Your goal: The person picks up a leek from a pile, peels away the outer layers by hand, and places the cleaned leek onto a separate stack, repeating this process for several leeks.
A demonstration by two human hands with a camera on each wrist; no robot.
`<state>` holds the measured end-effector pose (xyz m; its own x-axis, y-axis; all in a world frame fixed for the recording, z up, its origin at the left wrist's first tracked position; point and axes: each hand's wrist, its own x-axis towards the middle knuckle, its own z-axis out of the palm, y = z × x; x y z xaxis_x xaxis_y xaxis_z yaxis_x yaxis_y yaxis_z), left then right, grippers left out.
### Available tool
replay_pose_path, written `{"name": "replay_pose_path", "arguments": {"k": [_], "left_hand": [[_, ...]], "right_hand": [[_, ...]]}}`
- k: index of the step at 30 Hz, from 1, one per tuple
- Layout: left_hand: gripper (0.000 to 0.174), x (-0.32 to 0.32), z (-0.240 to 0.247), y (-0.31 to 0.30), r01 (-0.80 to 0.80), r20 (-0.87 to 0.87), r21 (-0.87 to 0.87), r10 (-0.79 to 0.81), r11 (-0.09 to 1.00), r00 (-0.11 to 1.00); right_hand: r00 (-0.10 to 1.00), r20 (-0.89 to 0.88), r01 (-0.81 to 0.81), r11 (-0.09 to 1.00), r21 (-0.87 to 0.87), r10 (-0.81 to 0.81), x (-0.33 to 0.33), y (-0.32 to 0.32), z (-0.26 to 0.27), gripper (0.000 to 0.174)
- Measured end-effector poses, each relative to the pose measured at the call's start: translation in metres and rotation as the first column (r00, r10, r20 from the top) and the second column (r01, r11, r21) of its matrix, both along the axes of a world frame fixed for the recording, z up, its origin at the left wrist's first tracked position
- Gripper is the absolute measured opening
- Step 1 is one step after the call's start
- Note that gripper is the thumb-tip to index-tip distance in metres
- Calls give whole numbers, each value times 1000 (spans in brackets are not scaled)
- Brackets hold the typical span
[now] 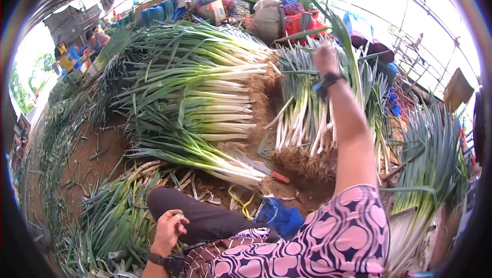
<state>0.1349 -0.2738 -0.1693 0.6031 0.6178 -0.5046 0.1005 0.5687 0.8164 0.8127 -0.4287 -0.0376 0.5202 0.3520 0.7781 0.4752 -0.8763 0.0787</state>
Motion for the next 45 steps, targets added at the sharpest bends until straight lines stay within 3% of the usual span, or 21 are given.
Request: {"name": "replay_pose_path", "arguments": {"k": [3,4,5,6,7,10,12,13,16,17,18,20,23,27,28,32,34,36,39,42,45], "left_hand": [[9,-26,0,10,-98,-10,59,99,993,995],[8,-32,7,12,-132,-60,72,137,989,989],[8,-42,11,14,-152,-71,87,158,985,985],[8,-54,13,18,-172,-80,103,180,980,980],[8,-67,10,23,-211,-110,136,227,968,968],[10,-108,6,31,-205,-194,276,264,939,945],[14,-129,0,28,-139,-296,372,259,918,919],[16,-138,-1,22,-62,-344,403,214,913,914],[19,-179,-58,7,206,-591,385,69,900,804],[24,-189,-75,-3,361,-665,329,-58,873,745],[29,-189,-92,-11,518,-747,291,-147,804,648],[34,-195,-134,-41,591,-740,604,102,534,664],[34,-199,-123,-28,659,-868,246,-141,711,477],[31,-212,-96,-11,515,-830,370,26,774,557],[33,-218,-111,-12,459,-788,497,161,736,594],[31,-224,-124,-3,314,-698,518,181,795,693],[30,-219,-116,1,399,-754,442,91,803,651],[30,-219,-105,6,374,-682,523,113,766,723],[34,-228,-88,20,236,-596,480,117,845,794],[31,-243,-87,32,227,-644,406,102,885,758],[39,-246,-83,38,239,-652,524,205,817,730]], "right_hand": [[944,-98,-328,929,-169,315,-82,60,-124,9],[874,-87,-469,781,-412,479,-74,100,-207,9],[612,-323,-769,638,-32,722,-134,91,-208,9],[636,-718,-651,696,-302,284,-179,119,-215,11],[522,-771,-753,622,-215,366,-208,132,-238,18],[75,-862,-704,638,311,502,-302,164,-235,33],[142,-825,-844,502,187,546,-345,186,-210,19],[-233,-773,-832,290,473,590,-352,199,-214,19],[-599,-675,-611,299,733,429,-405,257,-202,19],[-521,-673,-666,244,705,525,-427,266,-185,25],[-339,-832,-774,372,512,439,-451,271,-149,23],[-344,-840,-859,221,462,419,-477,297,-147,22],[-401,-736,-905,-110,411,546,-513,353,-203,23],[-144,-962,-979,-173,105,232,-570,413,-247,31],[-125,-915,-976,-213,44,383,-582,423,-262,31],[-17,-931,-991,-133,-34,364,-619,490,-320,28],[45,-932,-996,-55,-69,361,-635,521,-331,26],[122,-936,-991,86,-98,331,-650,546,-337,20],[277,-826,-959,89,-268,491,-673,589,-364,17],[259,-761,-962,85,-261,595,-692,620,-394,19],[381,-677,-919,179,-351,629,-705,642,-435,17]]}}
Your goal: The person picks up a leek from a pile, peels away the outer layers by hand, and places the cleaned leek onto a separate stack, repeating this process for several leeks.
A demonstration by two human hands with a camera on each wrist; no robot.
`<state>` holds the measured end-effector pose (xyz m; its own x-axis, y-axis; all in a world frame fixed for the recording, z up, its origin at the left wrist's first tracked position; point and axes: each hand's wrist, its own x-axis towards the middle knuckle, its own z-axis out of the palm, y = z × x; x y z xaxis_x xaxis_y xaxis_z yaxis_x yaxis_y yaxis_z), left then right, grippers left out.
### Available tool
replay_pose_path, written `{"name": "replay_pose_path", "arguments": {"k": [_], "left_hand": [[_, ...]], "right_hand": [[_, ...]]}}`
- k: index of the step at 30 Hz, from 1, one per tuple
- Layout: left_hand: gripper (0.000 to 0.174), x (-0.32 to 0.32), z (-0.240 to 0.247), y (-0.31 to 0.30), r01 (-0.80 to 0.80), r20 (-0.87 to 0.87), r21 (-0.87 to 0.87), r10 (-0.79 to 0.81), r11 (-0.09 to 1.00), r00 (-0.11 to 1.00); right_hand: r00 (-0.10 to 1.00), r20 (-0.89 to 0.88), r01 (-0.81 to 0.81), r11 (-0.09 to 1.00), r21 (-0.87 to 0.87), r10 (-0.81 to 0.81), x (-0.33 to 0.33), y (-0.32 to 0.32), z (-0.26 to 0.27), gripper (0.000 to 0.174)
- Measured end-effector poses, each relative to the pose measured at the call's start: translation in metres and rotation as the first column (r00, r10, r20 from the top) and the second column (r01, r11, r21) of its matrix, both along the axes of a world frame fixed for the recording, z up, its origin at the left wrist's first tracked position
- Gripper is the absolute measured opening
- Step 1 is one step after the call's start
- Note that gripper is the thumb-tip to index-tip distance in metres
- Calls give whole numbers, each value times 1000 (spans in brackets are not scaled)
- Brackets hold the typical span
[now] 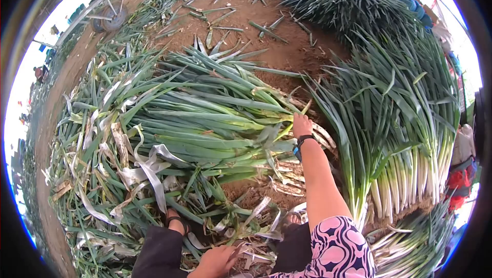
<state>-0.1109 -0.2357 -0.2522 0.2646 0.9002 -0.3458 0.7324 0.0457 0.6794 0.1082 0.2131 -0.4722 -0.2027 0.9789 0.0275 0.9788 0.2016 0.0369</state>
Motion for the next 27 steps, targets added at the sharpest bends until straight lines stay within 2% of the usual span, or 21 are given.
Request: {"name": "replay_pose_path", "arguments": {"k": [1,2,3,5,8,9,11,12,13,15,16,17,19,21,22,24,25,27], "left_hand": [[45,-2,-2,0,6,-10,18,-6,1000,1000],[51,-2,-2,4,62,-19,-181,-67,982,998],[53,-3,-5,1,35,-15,-132,-37,991,999],[55,0,-5,-3,-13,0,-29,13,999,1000],[27,3,23,17,17,44,-149,-10,989,999],[27,5,26,16,21,48,-111,-15,994,999],[25,9,28,10,27,56,-33,-25,999,998],[25,12,27,5,18,54,3,-18,1000,998],[25,14,23,0,8,50,39,-10,999,999],[25,15,14,-6,-12,38,122,7,992,999],[25,17,12,-5,-15,49,163,7,987,999],[28,19,24,-1,-33,43,93,30,995,999],[28,25,24,-1,-206,201,243,158,948,967],[31,32,23,7,-384,506,42,312,922,804],[32,31,16,15,-407,593,58,297,912,748],[34,31,40,28,-478,787,-181,418,860,454],[35,31,62,31,-447,813,-428,551,785,190],[34,22,74,33,-429,823,-537,562,726,-80]], "right_hand": [[999,43,22,1000,17,-23,-3,3,-9,16],[997,69,17,997,71,-22,-5,5,-16,15],[995,95,-30,985,170,14,-5,5,-21,13],[984,106,-153,982,107,142,-1,0,-14,13],[954,-31,-299,952,-59,298,11,-16,-1,17],[934,-172,-335,936,-109,314,12,-33,26,24],[926,-294,-305,929,-207,239,6,-58,58,29],[920,-323,-317,908,-274,223,5,-70,74,29],[897,-345,-369,897,-245,276,9,-83,87,30],[903,-346,-368,874,-317,255,10,-119,143,30],[878,-355,-427,860,-278,321,19,-131,154,29],[859,-367,-463,846,-264,356,23,-145,180,30],[821,-387,-530,810,-249,419,35,-182,235,30],[770,-359,-609,775,-168,527,40,-213,276,31],[736,-348,-645,757,-105,580,41,-228,291,31],[670,-314,-707,708,8,673,37,-260,324,26],[628,-290,-737,672,76,722,34,-273,330,25],[534,-223,-790,575,212,815,27,-292,343,23]]}}
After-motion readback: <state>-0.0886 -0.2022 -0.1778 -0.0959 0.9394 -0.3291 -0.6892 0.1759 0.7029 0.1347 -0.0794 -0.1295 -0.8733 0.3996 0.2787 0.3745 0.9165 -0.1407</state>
